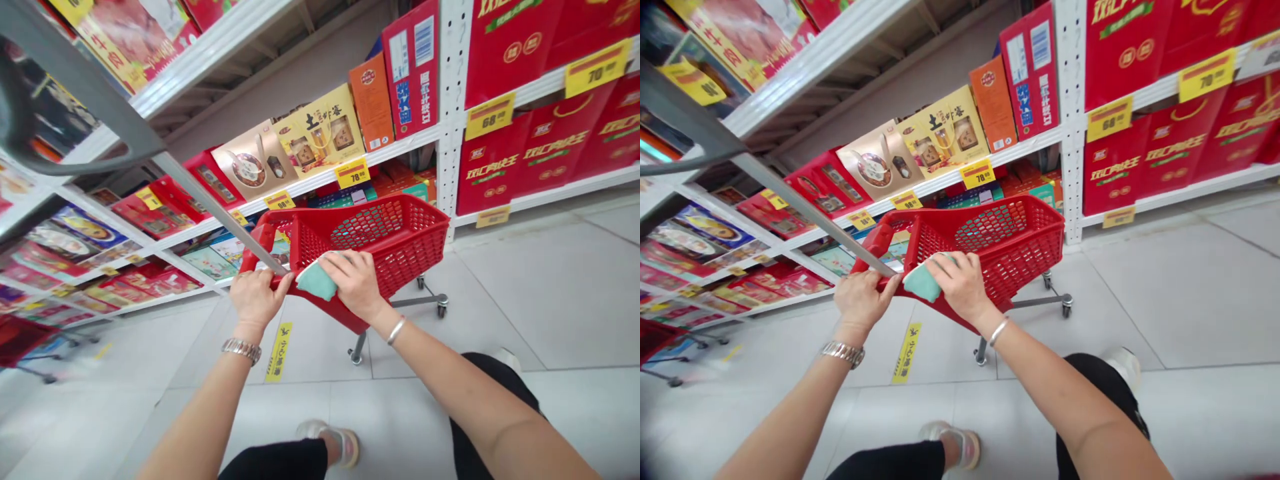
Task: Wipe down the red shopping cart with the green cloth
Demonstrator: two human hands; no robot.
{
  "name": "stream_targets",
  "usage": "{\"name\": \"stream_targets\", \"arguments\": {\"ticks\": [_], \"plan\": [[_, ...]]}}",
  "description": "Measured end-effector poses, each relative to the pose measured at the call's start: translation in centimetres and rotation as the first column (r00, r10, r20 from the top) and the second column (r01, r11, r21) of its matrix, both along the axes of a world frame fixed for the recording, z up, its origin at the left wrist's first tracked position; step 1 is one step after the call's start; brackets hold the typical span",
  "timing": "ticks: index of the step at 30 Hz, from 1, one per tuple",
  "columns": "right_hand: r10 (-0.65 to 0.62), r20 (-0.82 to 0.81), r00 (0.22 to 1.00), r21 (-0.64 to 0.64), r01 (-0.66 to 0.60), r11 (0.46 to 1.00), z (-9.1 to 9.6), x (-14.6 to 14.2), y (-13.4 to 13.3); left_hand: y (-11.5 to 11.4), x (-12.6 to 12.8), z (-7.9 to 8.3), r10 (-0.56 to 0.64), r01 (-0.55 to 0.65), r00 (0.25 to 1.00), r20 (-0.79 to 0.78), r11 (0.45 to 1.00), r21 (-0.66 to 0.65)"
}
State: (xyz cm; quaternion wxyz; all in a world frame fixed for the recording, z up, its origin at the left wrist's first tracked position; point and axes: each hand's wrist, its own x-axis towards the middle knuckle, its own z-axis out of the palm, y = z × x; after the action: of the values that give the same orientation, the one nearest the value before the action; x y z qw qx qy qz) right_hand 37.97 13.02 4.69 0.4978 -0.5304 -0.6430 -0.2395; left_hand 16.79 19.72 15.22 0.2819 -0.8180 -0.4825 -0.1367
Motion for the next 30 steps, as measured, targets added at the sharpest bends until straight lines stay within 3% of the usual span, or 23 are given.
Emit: {"name": "stream_targets", "arguments": {"ticks": [6,10,15,18,21,25,30], "plan": [[-0.003,0.045,0.999,0.028,0.001,1.0,-3.1,0.2,0.0,-2.6,0.4,-0.6,-0.02,0.019,1.0,0.009,0.99,0.143],[-0.045,0.085,0.995,-0.039,0.049,0.998,-5.0,3.3,-0.7,-3.0,0.5,-0.3,-0.025,0.019,0.999,0.036,0.988,0.154],[-0.216,0.048,0.975,-0.192,0.221,0.956,-6.1,8.1,-0.7,-3.7,0.6,-0.1,-0.036,0.027,0.998,0.05,0.986,0.166],[-0.309,-0.019,0.951,-0.307,0.288,0.907,-6.0,10.0,-0.5,-4.3,0.7,-0.1,-0.047,0.037,0.997,0.053,0.982,0.185],[-0.336,-0.108,0.936,-0.331,0.285,0.9,-5.3,10.6,-0.8,-4.8,0.9,-0.1,-0.043,0.032,0.998,0.052,0.98,0.196],[-0.292,-0.179,0.939,-0.241,0.246,0.939,-3.2,9.2,-1.8,-5.3,1.1,-0.1,-0.012,-0.001,0.998,0.067,0.982,0.189],[-0.178,-0.078,0.981,-0.047,0.175,0.983,-1.7,4.5,-2.1,-5.6,1.2,-0.1,-0.004,-0.012,0.997,0.08,0.982,0.188]]}}
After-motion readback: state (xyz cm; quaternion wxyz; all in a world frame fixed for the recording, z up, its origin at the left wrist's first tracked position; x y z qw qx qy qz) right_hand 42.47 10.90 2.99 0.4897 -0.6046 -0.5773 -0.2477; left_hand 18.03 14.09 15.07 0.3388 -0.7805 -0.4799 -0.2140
